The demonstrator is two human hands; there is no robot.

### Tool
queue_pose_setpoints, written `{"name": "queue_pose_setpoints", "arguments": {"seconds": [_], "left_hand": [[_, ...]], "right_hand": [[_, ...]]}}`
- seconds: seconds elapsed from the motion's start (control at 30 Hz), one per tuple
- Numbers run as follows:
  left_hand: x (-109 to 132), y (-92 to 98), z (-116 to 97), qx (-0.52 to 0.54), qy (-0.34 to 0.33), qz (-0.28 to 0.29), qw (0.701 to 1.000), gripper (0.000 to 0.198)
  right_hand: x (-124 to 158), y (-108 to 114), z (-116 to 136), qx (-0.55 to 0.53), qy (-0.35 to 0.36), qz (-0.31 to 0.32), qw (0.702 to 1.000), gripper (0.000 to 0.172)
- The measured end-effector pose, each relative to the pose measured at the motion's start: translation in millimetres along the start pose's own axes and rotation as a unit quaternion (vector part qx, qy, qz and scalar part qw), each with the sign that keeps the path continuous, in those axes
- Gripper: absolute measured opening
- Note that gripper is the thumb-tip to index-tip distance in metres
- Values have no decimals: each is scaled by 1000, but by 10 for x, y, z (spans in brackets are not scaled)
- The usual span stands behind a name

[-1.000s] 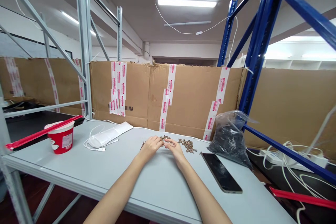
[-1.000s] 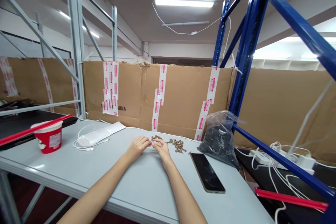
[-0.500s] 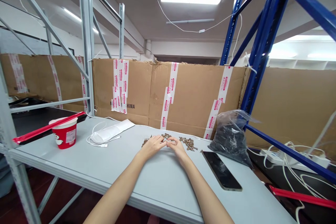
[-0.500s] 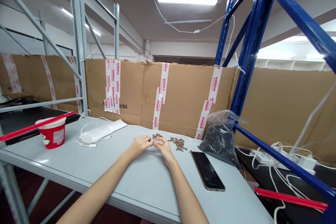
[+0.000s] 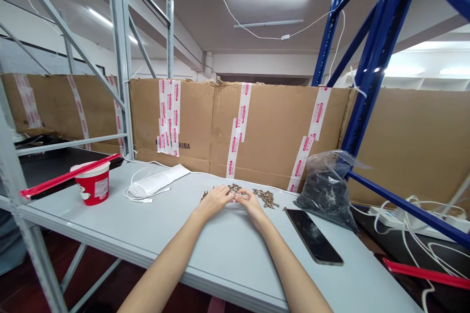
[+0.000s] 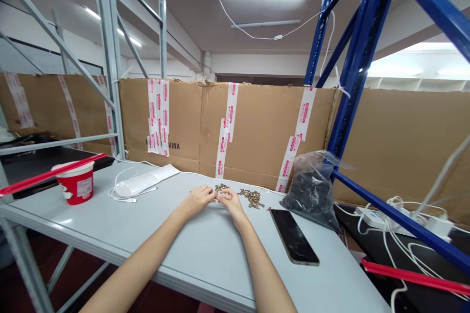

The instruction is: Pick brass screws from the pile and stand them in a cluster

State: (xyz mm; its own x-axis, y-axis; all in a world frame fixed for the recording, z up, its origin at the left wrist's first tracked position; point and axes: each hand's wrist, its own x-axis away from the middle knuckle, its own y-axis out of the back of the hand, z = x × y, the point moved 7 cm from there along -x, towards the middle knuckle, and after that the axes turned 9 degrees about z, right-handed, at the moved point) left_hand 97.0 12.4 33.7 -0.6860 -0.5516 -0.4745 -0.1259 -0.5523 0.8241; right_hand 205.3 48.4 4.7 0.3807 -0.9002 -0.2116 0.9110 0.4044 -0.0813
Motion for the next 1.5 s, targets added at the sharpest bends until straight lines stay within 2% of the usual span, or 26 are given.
{"name": "queue_pose_setpoints", "arguments": {"seconds": [0.13,0.37,0.63,0.9,1.07,1.23,1.37,1.5], "left_hand": [[-1,-8,-41,-22,-22,7,999,21],[-10,-20,-10,-21,4,18,1000,15],[-10,-30,-36,-36,-11,28,999,17],[-9,-23,49,16,39,26,999,17],[-6,-40,41,12,36,50,998,17],[-5,-21,62,20,53,49,997,16],[17,40,203,35,101,30,994,16],[188,160,614,75,227,-65,969,15]], "right_hand": [[2,43,23,22,3,-10,1000,41],[1,-38,-8,-11,-4,22,1000,39],[8,24,35,6,2,0,1000,37],[-2,-1,3,-9,-2,14,1000,39],[-16,24,16,-1,10,8,1000,34],[-40,40,21,-2,24,1,1000,30],[-62,100,-8,-14,33,-21,999,29],[-68,140,-24,2,42,-26,999,33]]}}
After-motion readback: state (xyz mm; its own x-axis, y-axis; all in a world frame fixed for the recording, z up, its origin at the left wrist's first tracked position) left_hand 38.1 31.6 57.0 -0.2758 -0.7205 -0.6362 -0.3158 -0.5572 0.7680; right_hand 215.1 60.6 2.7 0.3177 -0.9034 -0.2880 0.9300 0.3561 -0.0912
